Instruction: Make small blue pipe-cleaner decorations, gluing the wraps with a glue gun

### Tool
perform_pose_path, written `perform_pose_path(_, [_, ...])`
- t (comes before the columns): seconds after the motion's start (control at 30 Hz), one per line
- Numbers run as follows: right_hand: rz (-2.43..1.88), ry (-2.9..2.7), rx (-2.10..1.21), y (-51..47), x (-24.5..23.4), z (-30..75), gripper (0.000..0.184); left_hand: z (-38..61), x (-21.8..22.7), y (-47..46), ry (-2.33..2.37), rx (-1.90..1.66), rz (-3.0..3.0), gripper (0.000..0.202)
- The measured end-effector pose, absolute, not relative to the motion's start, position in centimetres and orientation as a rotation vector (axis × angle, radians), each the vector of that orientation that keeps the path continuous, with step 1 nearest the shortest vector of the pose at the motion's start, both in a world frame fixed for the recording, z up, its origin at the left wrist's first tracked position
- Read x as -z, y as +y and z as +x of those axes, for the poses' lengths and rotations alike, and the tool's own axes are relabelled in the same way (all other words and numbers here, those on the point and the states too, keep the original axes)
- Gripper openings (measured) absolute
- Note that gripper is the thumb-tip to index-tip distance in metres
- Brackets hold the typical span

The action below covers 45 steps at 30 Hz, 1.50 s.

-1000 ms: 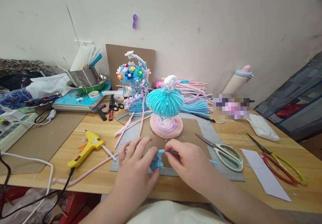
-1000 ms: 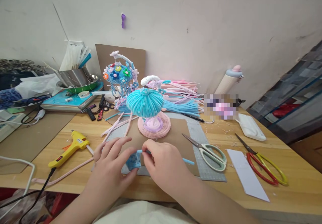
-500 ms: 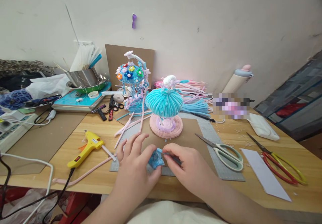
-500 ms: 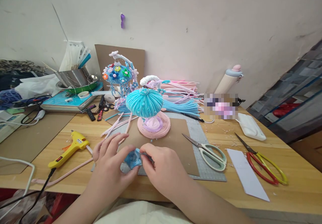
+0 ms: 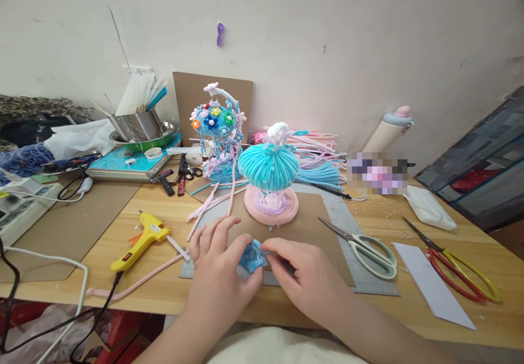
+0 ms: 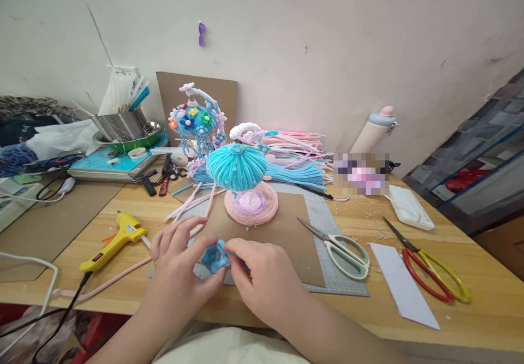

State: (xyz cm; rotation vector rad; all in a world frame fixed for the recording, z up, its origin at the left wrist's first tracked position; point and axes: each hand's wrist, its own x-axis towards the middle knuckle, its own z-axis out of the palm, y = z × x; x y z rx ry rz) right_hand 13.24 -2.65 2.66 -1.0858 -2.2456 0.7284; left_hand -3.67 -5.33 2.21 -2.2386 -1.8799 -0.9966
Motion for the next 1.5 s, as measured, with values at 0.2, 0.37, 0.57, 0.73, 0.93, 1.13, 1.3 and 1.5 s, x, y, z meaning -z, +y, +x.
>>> perform_pose_path(0.2, [-1.076,-2.271,-0.71,-2.9,-2.6,13.2,0.024,-3.6,-2.1,-5.3,-1.892,1.006,-2.242,0.019])
perform_pose_path(0.37, [-1.063,-2.112,-0.984,-2.7,-2.9,13.6,0.021,-4.0,-2.0,-5.4,-1.898,1.038,-2.253,0.023])
perform_pose_path(0.57, [-1.057,-1.492,-1.542,-1.8,-2.1,13.6,0.024,-4.7,-2.0,-5.2,-1.91,1.401,-2.438,0.032])
perform_pose_path(0.73, [-0.727,-1.116,-2.1,-0.8,-1.7,12.6,0.026,-4.6,-0.9,-3.6,-1.788,1.961,-2.687,0.033])
perform_pose_path(0.93, [-0.606,-1.118,-1.943,0.1,-1.7,11.6,0.03,-4.8,0.0,-1.4,-1.8,2.462,-2.746,0.042])
perform_pose_path(1.13, [-0.582,-1.456,-1.556,-1.3,-1.8,11.8,0.031,-5.8,-0.9,-2.3,-1.579,2.473,-3.115,0.048])
perform_pose_path(1.3, [-0.716,-1.694,-1.349,-2.6,-2.6,12.6,0.029,-6.5,-1.0,-2.8,-1.513,2.369,-3.151,0.047])
perform_pose_path(1.5, [-0.784,-1.807,-1.281,-2.4,-3.2,13.1,0.029,-6.9,0.0,-2.1,-1.51,2.248,-3.132,0.069])
